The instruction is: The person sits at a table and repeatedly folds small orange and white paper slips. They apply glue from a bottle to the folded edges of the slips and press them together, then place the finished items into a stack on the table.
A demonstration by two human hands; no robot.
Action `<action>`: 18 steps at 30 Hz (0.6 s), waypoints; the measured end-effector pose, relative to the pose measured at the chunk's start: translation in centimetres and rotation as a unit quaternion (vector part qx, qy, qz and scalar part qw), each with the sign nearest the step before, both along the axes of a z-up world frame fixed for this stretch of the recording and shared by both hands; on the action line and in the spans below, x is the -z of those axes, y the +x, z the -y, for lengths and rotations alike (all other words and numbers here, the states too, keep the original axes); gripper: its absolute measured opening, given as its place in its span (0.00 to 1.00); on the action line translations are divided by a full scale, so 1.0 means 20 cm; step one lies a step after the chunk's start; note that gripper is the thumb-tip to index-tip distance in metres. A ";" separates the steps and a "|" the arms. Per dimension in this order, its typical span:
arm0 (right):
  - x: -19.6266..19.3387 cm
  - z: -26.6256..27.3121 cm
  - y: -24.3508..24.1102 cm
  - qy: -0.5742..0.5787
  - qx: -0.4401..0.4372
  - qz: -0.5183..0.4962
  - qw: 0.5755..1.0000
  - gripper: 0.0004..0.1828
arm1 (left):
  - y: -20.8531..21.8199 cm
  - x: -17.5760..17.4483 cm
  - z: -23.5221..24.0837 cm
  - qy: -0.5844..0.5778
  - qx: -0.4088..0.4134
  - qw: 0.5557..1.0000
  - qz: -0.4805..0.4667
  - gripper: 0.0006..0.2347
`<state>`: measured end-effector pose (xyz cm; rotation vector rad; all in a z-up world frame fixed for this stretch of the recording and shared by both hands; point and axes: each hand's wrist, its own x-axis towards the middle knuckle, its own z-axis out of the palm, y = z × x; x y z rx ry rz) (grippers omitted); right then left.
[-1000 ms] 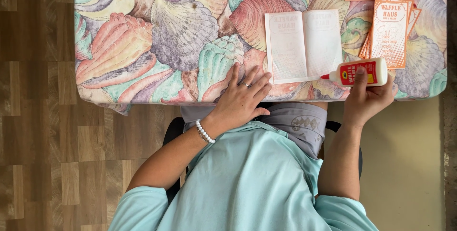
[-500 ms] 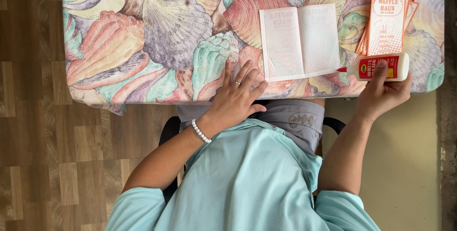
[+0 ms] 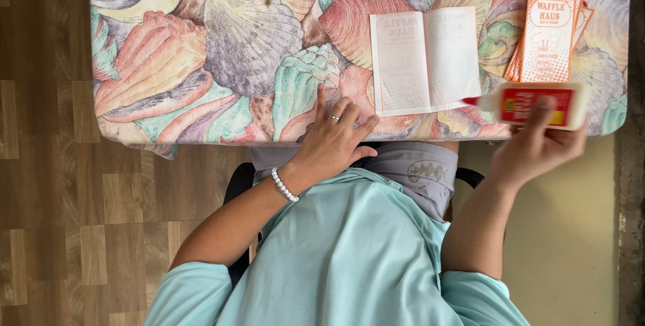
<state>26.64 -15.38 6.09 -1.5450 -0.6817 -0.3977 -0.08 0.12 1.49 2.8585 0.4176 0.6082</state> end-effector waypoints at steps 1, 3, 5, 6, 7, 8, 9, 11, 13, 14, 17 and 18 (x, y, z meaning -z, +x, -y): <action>0.04 -0.03 -0.04 0.001 -0.002 0.001 1.000 0.17 | 0.00 0.00 0.00 0.001 -0.002 1.000 0.001 0.29; 0.12 -0.07 -0.13 -0.050 -0.071 -0.071 0.994 0.14 | 0.00 0.00 0.00 0.004 0.000 1.000 -0.002 0.28; 0.22 -0.10 -0.15 -0.077 -0.108 -0.060 0.989 0.13 | 0.01 0.07 0.01 -0.006 -0.004 1.000 0.027 0.26; 0.27 -0.12 -0.16 -0.103 -0.144 -0.051 0.983 0.15 | 0.02 0.11 0.01 -0.015 -0.007 0.998 0.056 0.26; 0.29 -0.13 -0.17 -0.105 -0.146 -0.050 0.982 0.15 | 0.02 0.11 0.02 -0.017 -0.010 0.998 0.056 0.26; 0.31 -0.14 -0.18 -0.117 -0.164 -0.043 0.978 0.14 | 0.02 0.11 0.02 -0.012 -0.013 0.998 0.059 0.25; 0.32 -0.16 -0.20 -0.130 -0.183 -0.035 0.974 0.15 | 0.02 0.11 0.02 -0.008 -0.016 0.998 0.063 0.25; 0.34 -0.17 -0.19 -0.137 -0.193 -0.031 0.971 0.15 | 0.02 0.10 0.02 -0.007 -0.019 0.998 0.064 0.25; 0.34 -0.18 -0.20 -0.144 -0.203 -0.027 0.968 0.16 | 0.02 0.10 0.02 -0.006 -0.022 0.998 0.067 0.24; 0.34 -0.18 -0.20 -0.152 -0.204 -0.023 0.967 0.16 | 0.02 0.10 0.02 -0.006 -0.021 0.997 0.067 0.24; 0.34 -0.19 -0.19 -0.167 -0.206 -0.009 0.964 0.16 | 0.02 0.11 0.02 -0.007 -0.021 0.997 0.071 0.24; 0.35 -0.19 -0.19 -0.173 -0.205 0.000 0.963 0.17 | 0.02 0.11 0.02 -0.007 -0.020 0.997 0.074 0.24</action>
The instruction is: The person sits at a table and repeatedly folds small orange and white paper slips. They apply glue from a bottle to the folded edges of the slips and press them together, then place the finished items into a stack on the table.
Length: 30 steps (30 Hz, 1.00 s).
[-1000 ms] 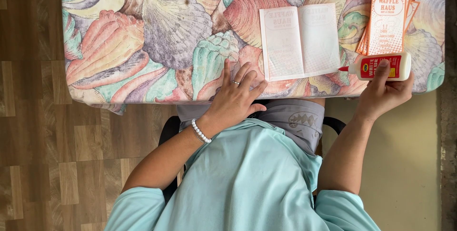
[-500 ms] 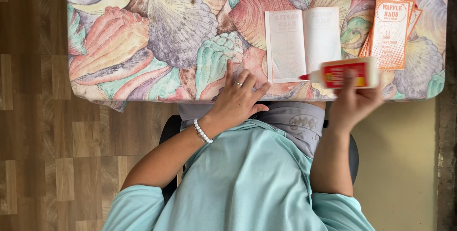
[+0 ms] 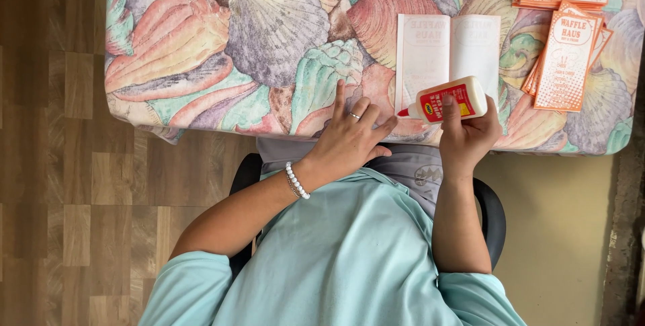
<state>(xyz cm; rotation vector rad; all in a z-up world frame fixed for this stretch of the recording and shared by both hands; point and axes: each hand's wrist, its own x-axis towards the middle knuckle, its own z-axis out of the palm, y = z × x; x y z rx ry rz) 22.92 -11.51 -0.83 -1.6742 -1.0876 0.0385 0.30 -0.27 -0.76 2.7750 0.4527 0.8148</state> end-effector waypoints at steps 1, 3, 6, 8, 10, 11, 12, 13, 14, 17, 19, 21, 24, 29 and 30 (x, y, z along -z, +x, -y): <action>-0.01 -0.01 0.00 -0.002 -0.003 0.000 1.000 0.17 | 0.00 0.00 0.00 -0.002 -0.003 1.000 0.000 0.24; -0.03 -0.04 0.00 0.004 -0.003 0.009 1.000 0.16 | 0.00 0.00 0.00 -0.004 0.000 1.000 0.004 0.23; -0.06 -0.08 -0.01 -0.001 -0.005 0.019 1.000 0.16 | 0.00 -0.01 0.00 0.000 -0.003 1.000 0.005 0.23; -0.05 -0.10 0.01 0.000 -0.008 0.022 1.000 0.16 | 0.00 -0.01 0.00 -0.008 -0.003 1.000 0.008 0.23; -0.07 -0.13 0.00 0.000 -0.013 0.026 1.000 0.16 | 0.00 -0.01 0.00 -0.017 -0.003 1.000 0.010 0.23; -0.10 -0.15 -0.01 0.002 -0.011 0.031 0.999 0.15 | 0.00 -0.01 0.00 -0.015 -0.002 1.000 0.013 0.23; -0.12 -0.17 -0.03 0.004 -0.010 0.034 0.999 0.15 | 0.00 -0.01 0.00 -0.013 -0.002 1.000 0.016 0.23; -0.12 -0.18 -0.03 0.002 -0.013 0.035 0.999 0.15 | 0.00 -0.01 0.00 -0.015 -0.006 1.000 0.016 0.23; -0.12 -0.20 -0.02 0.004 -0.013 0.036 0.999 0.15 | 0.00 -0.02 0.00 -0.014 -0.005 1.000 0.018 0.23; -0.10 -0.23 0.02 0.008 -0.015 0.042 0.999 0.14 | -0.01 -0.02 0.00 -0.015 -0.008 1.000 0.018 0.22; -0.11 -0.27 0.03 0.009 -0.017 0.045 0.999 0.14 | -0.01 -0.02 0.00 -0.016 -0.009 1.000 0.017 0.23; -0.14 -0.31 0.01 0.019 -0.022 0.060 0.998 0.14 | -0.01 -0.02 0.00 -0.016 -0.007 1.000 0.018 0.23; -0.21 -0.38 -0.07 0.040 0.020 -0.011 0.999 0.16 | -0.04 -0.10 -0.03 0.011 -0.016 0.999 -0.049 0.29; -0.21 -0.48 -0.02 0.060 -0.005 0.034 0.998 0.13 | -0.04 -0.09 -0.03 0.012 -0.018 0.999 -0.046 0.29; -0.21 -0.49 0.00 0.060 -0.003 0.048 0.997 0.14 | -0.04 -0.09 -0.03 0.016 -0.019 0.998 -0.049 0.29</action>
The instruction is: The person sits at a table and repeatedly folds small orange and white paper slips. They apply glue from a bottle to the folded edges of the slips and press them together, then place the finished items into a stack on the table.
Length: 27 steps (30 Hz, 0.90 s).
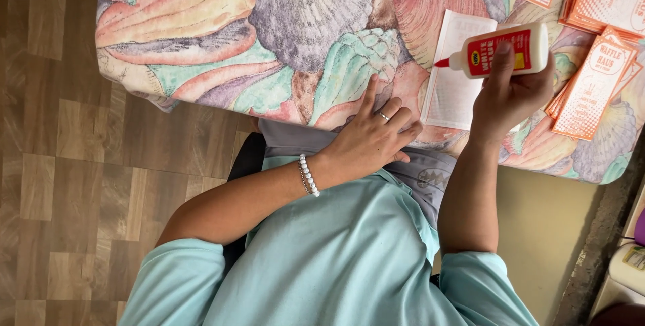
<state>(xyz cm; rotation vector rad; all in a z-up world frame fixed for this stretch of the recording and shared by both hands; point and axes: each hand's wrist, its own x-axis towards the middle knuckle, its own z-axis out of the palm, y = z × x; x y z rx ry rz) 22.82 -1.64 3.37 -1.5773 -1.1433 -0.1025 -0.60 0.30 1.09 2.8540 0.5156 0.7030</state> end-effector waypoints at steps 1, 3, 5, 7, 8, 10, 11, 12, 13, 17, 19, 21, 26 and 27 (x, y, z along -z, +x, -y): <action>-0.01 -0.02 0.01 -0.001 -0.002 0.000 1.000 0.14 | 0.00 0.00 0.00 -0.001 -0.002 1.000 0.000 0.29; -0.02 -0.06 0.02 0.015 -0.012 0.021 1.000 0.13 | 0.00 0.00 0.00 0.002 -0.001 1.000 0.002 0.30; 0.00 -0.09 0.05 0.018 -0.012 0.029 0.999 0.12 | 0.00 0.00 0.00 0.003 -0.003 1.000 0.000 0.30; 0.00 -0.12 0.06 0.021 -0.011 0.038 0.999 0.12 | 0.00 0.00 0.00 0.005 -0.004 1.000 0.000 0.30; -0.01 -0.14 0.06 0.020 -0.013 0.033 0.999 0.12 | 0.00 0.00 0.00 0.007 -0.004 1.000 -0.002 0.30; 0.00 -0.18 0.08 0.018 -0.015 0.027 0.999 0.12 | 0.00 0.00 0.00 0.009 -0.005 1.000 -0.003 0.30; 0.00 -0.20 0.09 0.026 -0.014 0.035 0.999 0.12 | 0.00 0.00 0.00 0.008 -0.006 1.000 -0.003 0.30; 0.00 -0.22 0.10 0.035 -0.014 0.045 0.998 0.11 | 0.00 0.00 0.00 0.009 -0.008 1.000 -0.001 0.30; 0.00 -0.24 0.10 0.037 -0.015 0.045 0.998 0.11 | -0.01 0.00 0.00 0.010 -0.009 1.000 0.000 0.30; -0.02 -0.33 0.14 0.016 0.017 0.076 0.997 0.16 | 0.00 -0.01 0.01 0.021 -0.012 1.000 -0.002 0.30; -0.02 -0.36 0.14 0.018 0.006 0.082 0.996 0.15 | -0.01 -0.01 0.00 0.021 -0.016 1.000 -0.001 0.29; -0.04 -0.38 0.16 0.033 0.017 0.066 0.997 0.13 | -0.01 -0.01 0.00 -0.007 0.005 1.000 0.006 0.29; -0.16 -0.22 0.15 0.092 0.044 -0.211 0.972 0.14 | -0.03 -0.01 -0.02 -0.067 0.038 0.991 0.110 0.18; -0.20 -0.16 0.15 0.126 0.022 -0.329 0.936 0.17 | -0.03 -0.03 -0.04 -0.098 0.046 0.977 0.185 0.18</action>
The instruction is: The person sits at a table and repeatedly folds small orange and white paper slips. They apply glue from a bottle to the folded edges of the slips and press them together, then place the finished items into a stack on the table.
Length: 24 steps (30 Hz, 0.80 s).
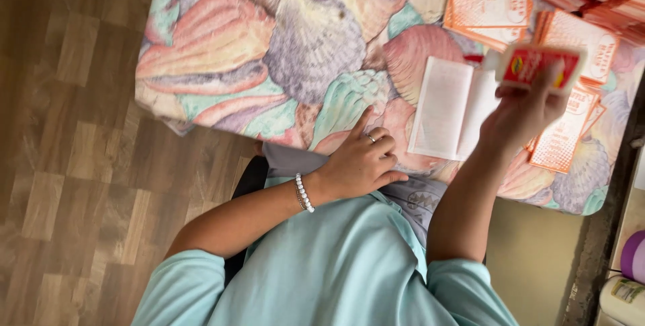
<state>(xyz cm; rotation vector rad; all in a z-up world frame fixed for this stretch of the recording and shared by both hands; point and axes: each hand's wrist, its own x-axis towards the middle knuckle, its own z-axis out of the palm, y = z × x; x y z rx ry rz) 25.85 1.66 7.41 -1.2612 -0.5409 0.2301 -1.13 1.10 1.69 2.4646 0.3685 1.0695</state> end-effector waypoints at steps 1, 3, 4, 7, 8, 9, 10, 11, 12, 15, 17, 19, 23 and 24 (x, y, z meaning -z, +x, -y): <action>-0.01 0.10 0.03 0.007 0.007 0.002 1.000 0.17 | 0.05 -0.03 -0.04 0.007 0.007 1.000 0.002 0.18; -0.02 0.30 0.08 0.098 -0.057 -0.174 0.978 0.16 | 0.15 -0.08 -0.12 -0.066 -0.019 0.995 0.070 0.12; -0.02 0.41 0.10 0.105 -0.051 -0.171 0.978 0.16 | 0.24 -0.07 -0.19 -0.061 -0.011 0.995 0.072 0.12; -0.01 0.72 0.16 0.064 0.081 -0.208 0.973 0.16 | 0.56 -0.04 -0.37 -0.103 0.004 0.995 0.010 0.09; 0.00 0.80 0.20 0.056 0.122 -0.213 0.968 0.21 | 0.67 -0.03 -0.43 -0.076 0.014 0.997 0.007 0.05; 0.01 0.88 0.22 0.048 0.165 -0.219 0.960 0.27 | 0.79 -0.02 -0.48 -0.047 0.025 0.999 0.002 0.11; 0.04 0.94 0.28 0.056 0.172 -0.218 0.959 0.27 | 0.87 0.02 -0.51 -0.041 0.034 0.999 0.004 0.11; 0.07 1.00 0.33 0.062 0.239 -0.206 0.947 0.24 | 0.95 0.06 -0.55 -0.041 0.035 0.998 -0.037 0.08; 0.10 1.06 0.39 0.067 0.305 -0.194 0.930 0.22 | 1.04 0.09 -0.59 -0.039 0.035 0.996 -0.078 0.10; 0.23 1.18 0.60 -0.009 0.460 -0.173 0.871 0.26 | 1.13 0.13 -0.64 -0.076 0.114 0.964 -0.228 0.41; 0.33 1.22 0.73 0.033 0.472 -0.142 0.869 0.19 | 1.13 0.10 -0.63 -0.068 0.104 0.964 -0.235 0.39; 0.43 1.22 0.82 0.071 0.479 -0.109 0.868 0.14 | 1.13 0.12 -0.63 -0.063 0.087 0.964 -0.242 0.38; 0.52 1.16 0.88 0.120 0.530 -0.141 0.828 0.15 | 1.04 0.04 -0.60 -0.153 0.125 0.969 -0.145 0.32; 0.53 1.14 0.86 0.134 0.530 -0.162 0.822 0.16 | 0.99 -0.02 -0.58 -0.215 0.145 0.957 -0.132 0.30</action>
